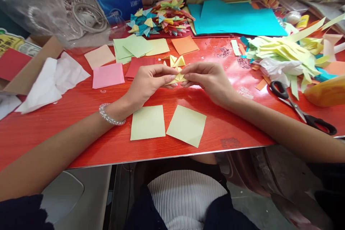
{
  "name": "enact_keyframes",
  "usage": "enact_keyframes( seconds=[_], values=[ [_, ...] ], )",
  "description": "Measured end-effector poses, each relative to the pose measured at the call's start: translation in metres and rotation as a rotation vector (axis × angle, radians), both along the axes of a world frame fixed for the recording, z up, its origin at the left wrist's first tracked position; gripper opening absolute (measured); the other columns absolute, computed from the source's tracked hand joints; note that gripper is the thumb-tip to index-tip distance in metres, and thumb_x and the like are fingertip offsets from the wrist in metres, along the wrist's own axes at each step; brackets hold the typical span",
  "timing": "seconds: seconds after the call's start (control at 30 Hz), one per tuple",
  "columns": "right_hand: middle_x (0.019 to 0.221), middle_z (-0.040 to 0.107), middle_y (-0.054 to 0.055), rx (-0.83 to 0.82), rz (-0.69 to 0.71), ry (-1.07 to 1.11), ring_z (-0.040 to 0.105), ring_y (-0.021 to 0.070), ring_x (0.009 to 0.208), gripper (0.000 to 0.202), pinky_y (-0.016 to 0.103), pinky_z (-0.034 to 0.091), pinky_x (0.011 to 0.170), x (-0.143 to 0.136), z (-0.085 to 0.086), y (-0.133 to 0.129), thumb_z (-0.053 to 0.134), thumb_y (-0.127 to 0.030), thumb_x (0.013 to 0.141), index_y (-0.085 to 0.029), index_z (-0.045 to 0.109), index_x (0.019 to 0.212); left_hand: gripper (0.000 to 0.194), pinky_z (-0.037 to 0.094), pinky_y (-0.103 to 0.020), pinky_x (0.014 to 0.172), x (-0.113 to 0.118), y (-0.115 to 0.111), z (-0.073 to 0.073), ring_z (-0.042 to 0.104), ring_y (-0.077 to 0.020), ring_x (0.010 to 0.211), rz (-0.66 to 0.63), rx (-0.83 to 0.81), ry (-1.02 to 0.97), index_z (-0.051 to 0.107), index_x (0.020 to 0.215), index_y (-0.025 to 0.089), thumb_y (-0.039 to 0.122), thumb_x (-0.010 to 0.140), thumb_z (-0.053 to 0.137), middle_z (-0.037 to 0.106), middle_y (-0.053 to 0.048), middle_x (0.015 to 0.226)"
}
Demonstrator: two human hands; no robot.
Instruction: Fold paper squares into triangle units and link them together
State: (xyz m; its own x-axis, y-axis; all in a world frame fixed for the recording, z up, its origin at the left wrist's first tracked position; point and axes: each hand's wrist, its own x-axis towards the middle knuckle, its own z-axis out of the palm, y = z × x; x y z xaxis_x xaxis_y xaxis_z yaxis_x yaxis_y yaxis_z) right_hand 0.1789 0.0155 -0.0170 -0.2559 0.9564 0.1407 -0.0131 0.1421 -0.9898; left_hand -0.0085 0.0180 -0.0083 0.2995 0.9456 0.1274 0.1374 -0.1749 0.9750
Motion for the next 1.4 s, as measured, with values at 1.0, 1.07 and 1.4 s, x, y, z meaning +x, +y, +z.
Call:
enact_keyframes(
  seconds=[1.0, 1.07, 1.4],
  values=[
    [0.076, 0.068, 0.0, 0.04, -0.002, -0.05, 0.066, 0.0109, 0.068, 0.004, 0.027, 0.059, 0.073, -0.001, -0.004, -0.001, 0.065, -0.016, 0.077, -0.017, 0.068, 0.078, 0.021, 0.055, -0.019, 0.054, -0.003, 0.005, -0.001, 0.066, -0.0104, 0.06, -0.137, -0.185, 0.003, 0.068, 0.084, 0.014, 0.034, 0.079, 0.066, 0.068, -0.005, 0.084],
    [0.078, 0.068, 0.0, 0.044, 0.005, -0.052, 0.066, 0.0106, 0.069, 0.005, 0.027, 0.059, 0.073, -0.002, -0.004, 0.0, 0.064, -0.015, 0.077, -0.017, 0.068, 0.078, 0.019, 0.055, -0.019, 0.053, -0.003, 0.004, -0.001, 0.065, -0.0101, 0.06, -0.144, -0.171, 0.006, 0.067, 0.083, 0.014, 0.032, 0.079, 0.067, 0.068, -0.005, 0.083],
    [0.078, 0.067, 0.0, 0.039, 0.008, -0.049, 0.066, 0.0113, 0.07, 0.007, 0.027, 0.058, 0.073, -0.002, -0.005, 0.0, 0.063, -0.013, 0.078, -0.016, 0.069, 0.078, 0.02, 0.056, -0.021, 0.056, 0.0, 0.002, 0.0, 0.068, -0.0123, 0.063, -0.098, -0.178, 0.029, 0.068, 0.086, 0.013, 0.033, 0.082, 0.063, 0.068, -0.006, 0.082]
  ],
)
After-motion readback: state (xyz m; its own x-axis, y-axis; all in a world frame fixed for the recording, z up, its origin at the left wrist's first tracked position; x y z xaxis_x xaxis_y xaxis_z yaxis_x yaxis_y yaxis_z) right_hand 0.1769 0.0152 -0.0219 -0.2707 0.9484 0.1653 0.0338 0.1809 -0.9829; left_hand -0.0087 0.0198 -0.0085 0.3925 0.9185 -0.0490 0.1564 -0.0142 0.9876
